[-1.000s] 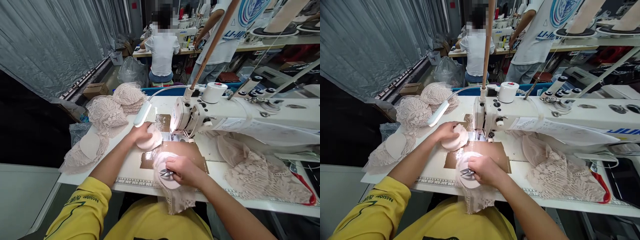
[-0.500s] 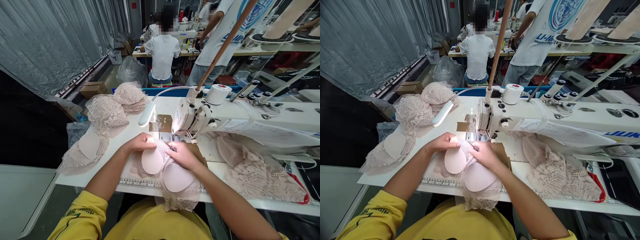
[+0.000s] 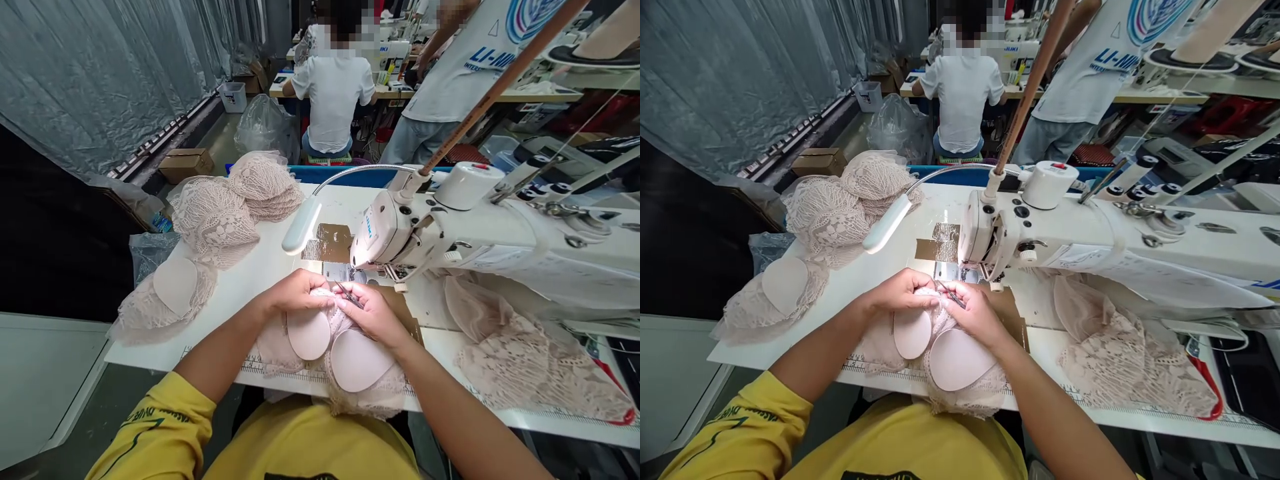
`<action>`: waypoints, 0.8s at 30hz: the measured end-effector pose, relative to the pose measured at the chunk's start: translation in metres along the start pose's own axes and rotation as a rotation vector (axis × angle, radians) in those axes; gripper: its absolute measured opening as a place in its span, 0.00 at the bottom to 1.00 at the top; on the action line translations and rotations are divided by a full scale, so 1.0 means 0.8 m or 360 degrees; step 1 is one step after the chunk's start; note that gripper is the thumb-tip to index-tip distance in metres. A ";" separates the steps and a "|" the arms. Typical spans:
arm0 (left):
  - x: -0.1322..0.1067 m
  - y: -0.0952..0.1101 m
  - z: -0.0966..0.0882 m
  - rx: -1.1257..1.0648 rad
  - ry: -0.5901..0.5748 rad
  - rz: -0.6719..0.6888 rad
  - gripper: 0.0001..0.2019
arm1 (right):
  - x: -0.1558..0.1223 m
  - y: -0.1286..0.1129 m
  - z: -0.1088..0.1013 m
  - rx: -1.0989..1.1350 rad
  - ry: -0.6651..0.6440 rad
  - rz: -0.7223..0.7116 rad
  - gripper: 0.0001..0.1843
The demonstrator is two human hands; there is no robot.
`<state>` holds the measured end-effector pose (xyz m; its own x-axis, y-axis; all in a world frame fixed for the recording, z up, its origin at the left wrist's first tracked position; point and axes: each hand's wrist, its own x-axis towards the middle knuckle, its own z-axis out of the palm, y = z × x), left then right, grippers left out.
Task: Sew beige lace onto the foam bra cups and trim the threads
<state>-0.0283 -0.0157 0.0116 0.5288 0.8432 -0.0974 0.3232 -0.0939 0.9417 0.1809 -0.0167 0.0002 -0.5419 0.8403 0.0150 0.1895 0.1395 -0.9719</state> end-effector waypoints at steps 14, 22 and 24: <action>0.001 -0.003 0.004 -0.0353 -0.0019 -0.0246 0.13 | -0.004 0.001 -0.016 -0.0285 -0.0090 0.0022 0.15; 0.000 -0.003 0.004 -0.0314 -0.0034 -0.0241 0.15 | -0.005 -0.014 -0.010 -0.0344 0.0004 -0.0038 0.10; 0.001 -0.003 0.006 -0.0309 -0.0046 -0.0225 0.15 | -0.004 -0.011 -0.008 -0.0271 0.0063 -0.0016 0.11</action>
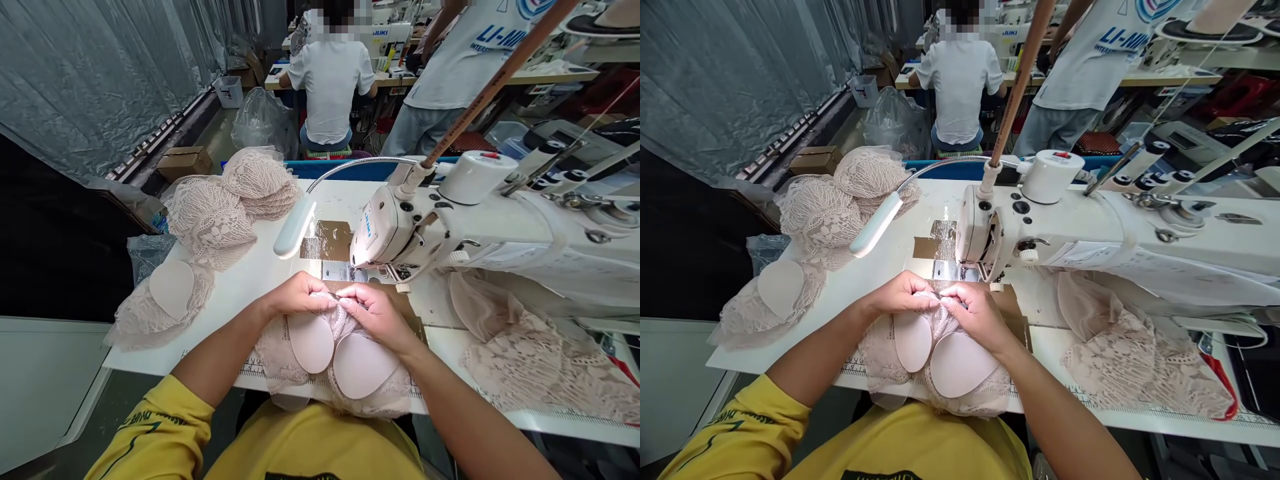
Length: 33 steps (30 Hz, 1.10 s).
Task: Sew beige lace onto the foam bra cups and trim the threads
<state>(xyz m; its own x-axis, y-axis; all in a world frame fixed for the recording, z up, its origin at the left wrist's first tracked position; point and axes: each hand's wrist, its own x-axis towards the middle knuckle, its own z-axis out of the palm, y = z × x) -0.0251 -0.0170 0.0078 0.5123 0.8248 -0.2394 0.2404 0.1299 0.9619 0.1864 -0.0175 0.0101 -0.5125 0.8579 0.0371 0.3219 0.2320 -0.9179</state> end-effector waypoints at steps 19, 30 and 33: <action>-0.036 0.017 -0.052 0.0165 0.0020 -0.0075 0.11 | 0.004 0.002 0.013 0.0235 -0.0182 0.0178 0.15; -0.039 0.029 -0.042 -0.0090 0.0090 -0.0064 0.06 | 0.003 0.010 0.001 -0.0026 -0.0120 0.0250 0.18; -0.040 0.029 -0.042 -0.0128 0.0139 -0.0129 0.05 | 0.003 0.008 -0.001 -0.0088 -0.0018 0.0165 0.24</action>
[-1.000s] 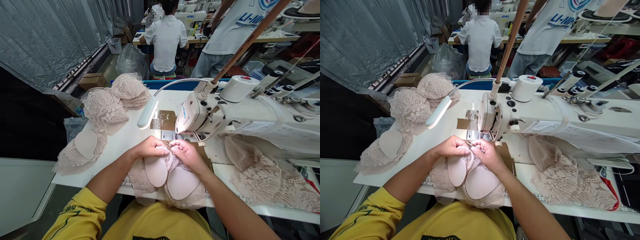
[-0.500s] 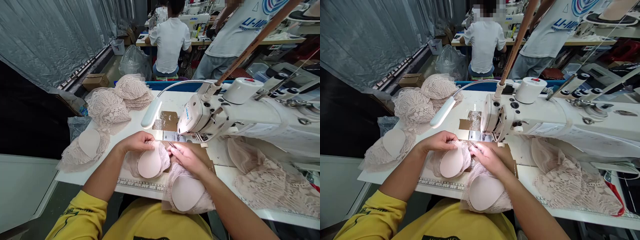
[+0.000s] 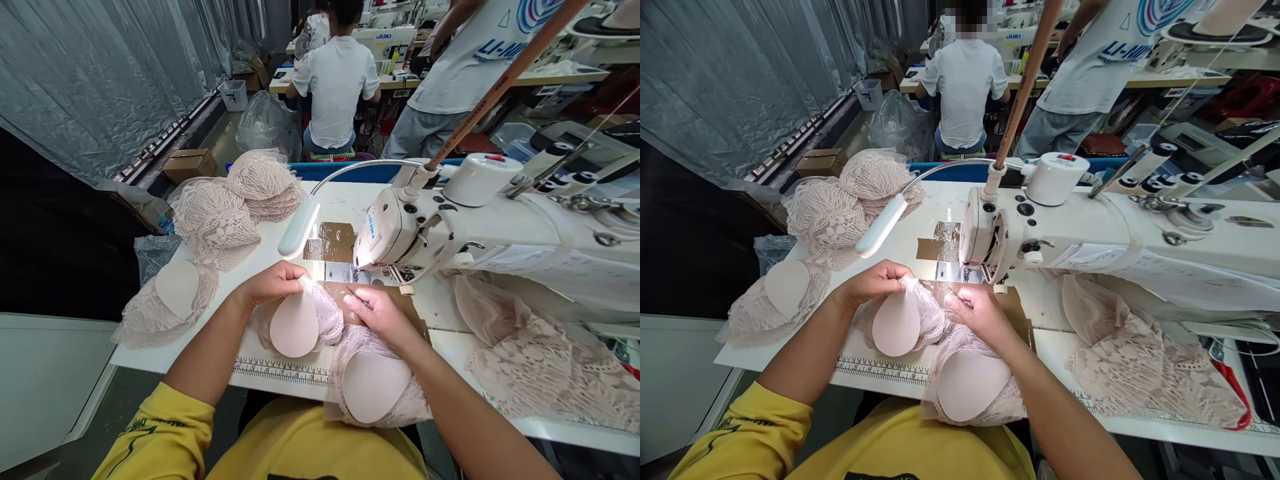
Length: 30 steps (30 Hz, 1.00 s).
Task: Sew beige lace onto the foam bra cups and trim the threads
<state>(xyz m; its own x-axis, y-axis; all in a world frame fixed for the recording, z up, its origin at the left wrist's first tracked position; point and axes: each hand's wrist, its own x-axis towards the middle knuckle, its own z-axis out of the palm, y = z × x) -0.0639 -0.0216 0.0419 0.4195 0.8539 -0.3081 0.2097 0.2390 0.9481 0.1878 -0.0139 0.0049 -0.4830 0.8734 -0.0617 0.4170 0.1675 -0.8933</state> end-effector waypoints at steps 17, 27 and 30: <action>-0.004 0.000 -0.008 -0.0077 -0.0454 -0.0095 0.05 | -0.001 0.001 -0.001 -0.0413 0.0297 0.0101 0.22; 0.013 -0.010 0.016 0.0195 -0.0314 0.0084 0.10 | -0.003 -0.013 0.025 0.0122 -0.0148 -0.0135 0.11; 0.013 -0.010 0.021 0.0360 -0.0168 0.0158 0.12 | -0.004 -0.013 0.023 0.0126 -0.0102 -0.0164 0.12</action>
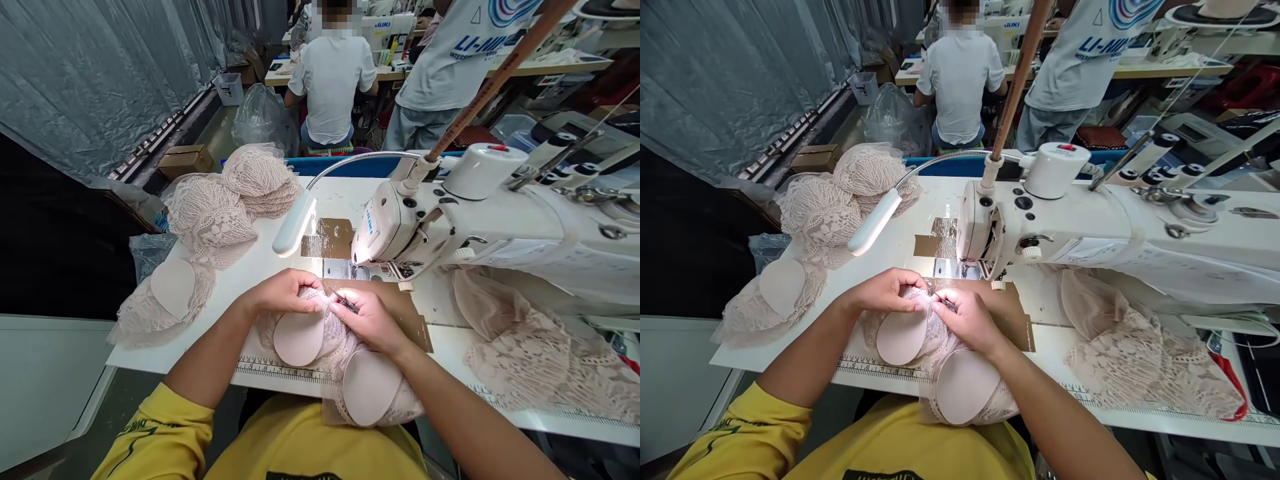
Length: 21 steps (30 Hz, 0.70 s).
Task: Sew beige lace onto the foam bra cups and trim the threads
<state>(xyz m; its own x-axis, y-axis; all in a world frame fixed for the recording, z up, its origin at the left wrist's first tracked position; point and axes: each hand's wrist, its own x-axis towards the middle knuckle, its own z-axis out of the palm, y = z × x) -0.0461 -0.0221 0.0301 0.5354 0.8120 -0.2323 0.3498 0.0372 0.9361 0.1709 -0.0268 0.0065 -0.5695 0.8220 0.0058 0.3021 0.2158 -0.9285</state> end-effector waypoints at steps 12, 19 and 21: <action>0.001 0.012 0.008 -0.0413 0.0123 -0.0219 0.12 | -0.005 0.017 -0.018 0.0180 0.0098 0.0098 0.22; 0.005 0.009 0.015 -0.0572 0.0172 -0.0180 0.12 | -0.002 0.015 -0.014 0.0340 -0.0036 0.0145 0.19; 0.006 0.008 0.017 -0.0556 0.0179 -0.0172 0.12 | -0.001 0.014 -0.012 0.0338 -0.0036 0.0130 0.17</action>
<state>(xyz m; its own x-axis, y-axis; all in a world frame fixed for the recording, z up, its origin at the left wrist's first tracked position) -0.0310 -0.0257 0.0316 0.4149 0.8508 -0.3226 0.1059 0.3070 0.9458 0.1820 -0.0204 -0.0006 -0.5675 0.8196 -0.0786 0.1813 0.0312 -0.9829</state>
